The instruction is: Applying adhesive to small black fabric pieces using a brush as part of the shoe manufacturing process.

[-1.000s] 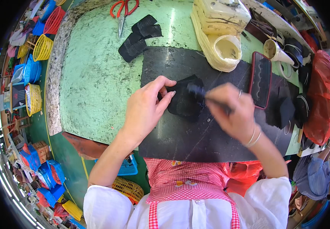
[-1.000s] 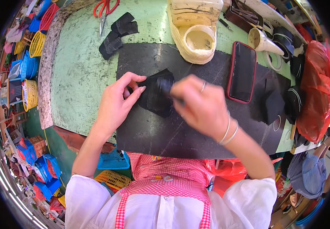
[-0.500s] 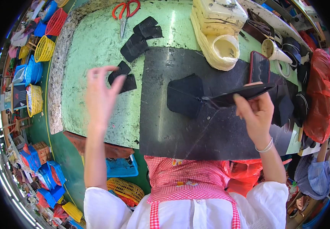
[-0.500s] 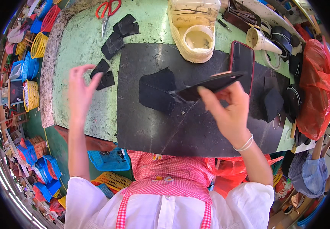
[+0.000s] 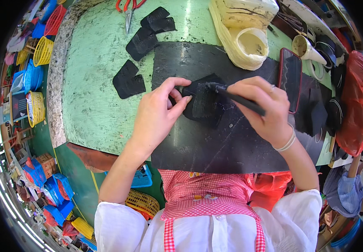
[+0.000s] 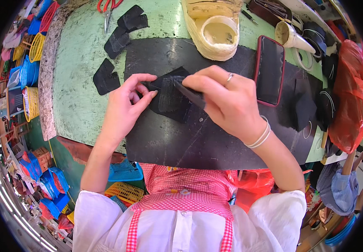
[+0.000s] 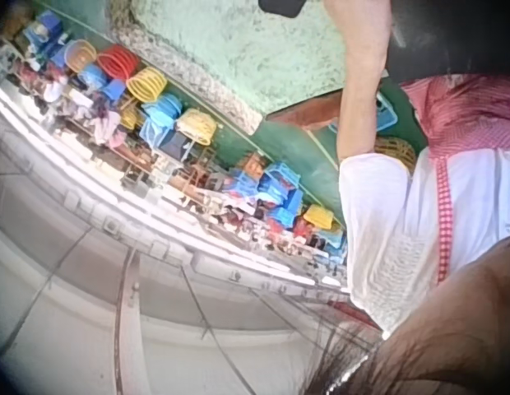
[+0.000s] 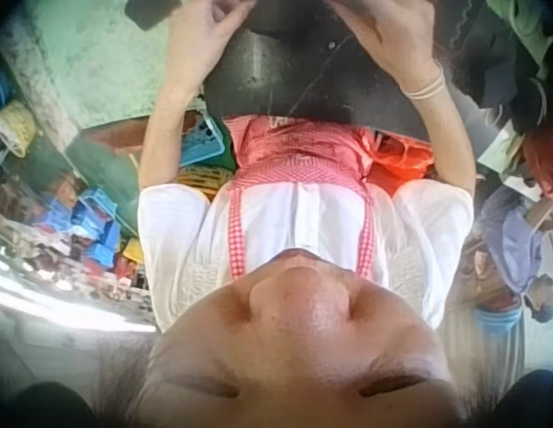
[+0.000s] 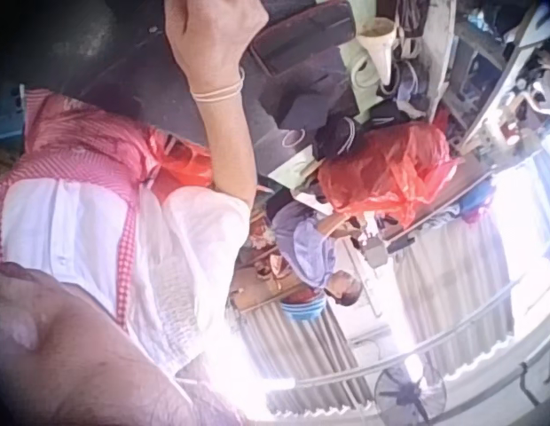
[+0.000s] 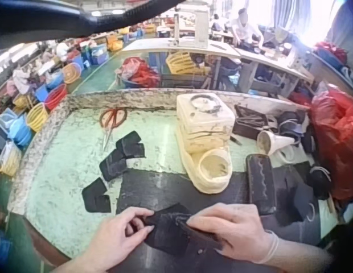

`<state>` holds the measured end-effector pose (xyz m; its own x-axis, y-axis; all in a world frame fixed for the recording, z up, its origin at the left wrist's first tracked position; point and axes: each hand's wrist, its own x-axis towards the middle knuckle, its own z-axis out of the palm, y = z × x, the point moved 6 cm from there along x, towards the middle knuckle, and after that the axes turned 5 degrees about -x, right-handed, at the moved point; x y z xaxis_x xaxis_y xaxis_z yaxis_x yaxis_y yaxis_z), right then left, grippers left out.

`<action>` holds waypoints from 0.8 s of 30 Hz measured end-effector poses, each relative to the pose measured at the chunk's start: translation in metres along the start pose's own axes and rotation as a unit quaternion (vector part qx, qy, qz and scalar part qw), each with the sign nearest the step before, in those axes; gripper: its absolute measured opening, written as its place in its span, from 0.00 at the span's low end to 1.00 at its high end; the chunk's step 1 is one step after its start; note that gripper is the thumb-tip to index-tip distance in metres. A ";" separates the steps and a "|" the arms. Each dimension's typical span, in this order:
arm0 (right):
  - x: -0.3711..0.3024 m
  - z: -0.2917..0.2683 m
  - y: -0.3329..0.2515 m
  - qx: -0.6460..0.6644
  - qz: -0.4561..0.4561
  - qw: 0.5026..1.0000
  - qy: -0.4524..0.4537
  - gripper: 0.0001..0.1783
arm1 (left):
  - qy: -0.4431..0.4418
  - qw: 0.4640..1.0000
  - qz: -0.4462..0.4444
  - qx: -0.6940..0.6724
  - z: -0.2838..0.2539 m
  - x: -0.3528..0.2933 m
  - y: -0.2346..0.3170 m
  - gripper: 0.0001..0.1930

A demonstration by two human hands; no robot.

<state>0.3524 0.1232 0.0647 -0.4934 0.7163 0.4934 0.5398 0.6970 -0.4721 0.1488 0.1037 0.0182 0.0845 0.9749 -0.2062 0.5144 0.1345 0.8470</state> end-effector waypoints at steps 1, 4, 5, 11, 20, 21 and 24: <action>-0.009 0.004 -0.004 -0.001 0.001 1.000 -0.001 0.14 | -0.001 1.000 0.000 -0.001 0.001 -0.001 0.000 0.16; -0.036 0.004 -0.040 0.046 -0.041 0.995 -0.074 0.15 | 0.008 1.000 -0.001 -0.017 0.001 0.000 0.002 0.15; -0.043 0.004 -0.048 0.045 -0.033 0.995 -0.077 0.16 | 0.015 0.999 0.031 0.023 0.001 -0.001 0.005 0.13; -0.041 -0.004 -0.032 0.204 0.087 0.973 -0.057 0.13 | 0.062 0.995 0.079 0.022 -0.010 -0.017 -0.006 0.10; -0.040 -0.038 -0.001 0.144 0.168 0.975 0.027 0.11 | 0.239 0.954 0.051 0.171 -0.100 -0.065 -0.066 0.22; -0.027 -0.030 -0.011 0.108 0.057 0.992 0.035 0.12 | 0.175 0.984 0.001 -0.014 -0.073 -0.053 -0.053 0.21; -0.003 -0.006 -0.014 0.041 0.012 0.999 0.001 0.16 | 0.074 0.995 0.065 0.009 -0.016 -0.027 -0.001 0.20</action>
<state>0.3502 0.1112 0.0742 -0.4794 0.7329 0.4828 0.4938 0.6800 -0.5419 0.1329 0.0799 0.0310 0.0254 0.9995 -0.0191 0.5221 0.0030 0.8529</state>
